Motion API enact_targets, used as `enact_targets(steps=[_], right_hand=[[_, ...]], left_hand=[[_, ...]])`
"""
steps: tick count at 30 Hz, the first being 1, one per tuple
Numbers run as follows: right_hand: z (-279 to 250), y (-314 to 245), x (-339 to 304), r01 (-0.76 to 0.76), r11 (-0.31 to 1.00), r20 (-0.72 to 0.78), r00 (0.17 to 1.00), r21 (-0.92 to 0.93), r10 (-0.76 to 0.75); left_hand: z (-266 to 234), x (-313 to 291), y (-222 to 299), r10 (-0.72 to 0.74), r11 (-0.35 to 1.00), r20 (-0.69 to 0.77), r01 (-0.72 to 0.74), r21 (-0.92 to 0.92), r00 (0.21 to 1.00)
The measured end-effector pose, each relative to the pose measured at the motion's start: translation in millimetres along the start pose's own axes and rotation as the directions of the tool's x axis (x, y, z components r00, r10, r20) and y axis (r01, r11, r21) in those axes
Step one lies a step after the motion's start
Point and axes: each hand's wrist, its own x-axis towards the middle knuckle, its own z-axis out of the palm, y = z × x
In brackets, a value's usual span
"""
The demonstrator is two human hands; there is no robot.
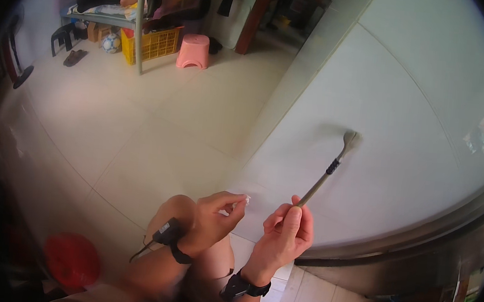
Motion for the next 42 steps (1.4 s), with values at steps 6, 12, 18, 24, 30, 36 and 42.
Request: enact_targets(steps=[6, 12, 18, 24, 30, 36, 42], right_hand=[[47, -43, 29, 0.239, 0.943, 0.104, 0.970, -0.232, -0.220], [13, -21, 15, 0.237, 0.909, 0.128, 0.970, -0.343, -0.205], [-24, 7, -7, 0.230, 0.888, 0.236, 0.961, -0.399, -0.143], [10, -49, 40, 0.305, 0.869, 0.241, 0.945, -0.390, -0.223], [-18, -35, 17, 0.165, 0.895, 0.284, 0.958, -0.414, -0.045], [-40, -25, 8, 0.145, 0.913, 0.262, 0.964, -0.382, -0.044], [-23, -52, 29, 0.158, 0.930, 0.240, 0.968, -0.333, -0.079]], left_hand=[[-7, -3, -6, -0.074, 0.995, -0.062, 0.069, -0.078, 0.995], [-7, -4, 1, 0.008, 1.000, 0.062, -0.008, -0.008, 0.998], [-8, 7, 11, 0.050, 0.999, -0.047, -0.050, 0.012, 0.998], [0, 41, 56, 0.128, 0.990, -0.035, -0.130, -0.051, 0.991], [27, 113, 124, 0.325, 0.927, -0.080, -0.334, -0.169, 0.942], [42, 166, 168, 0.536, 0.842, -0.077, -0.539, -0.025, 0.841], [44, 176, 180, 0.536, 0.824, 0.037, -0.533, 0.191, 0.843]])
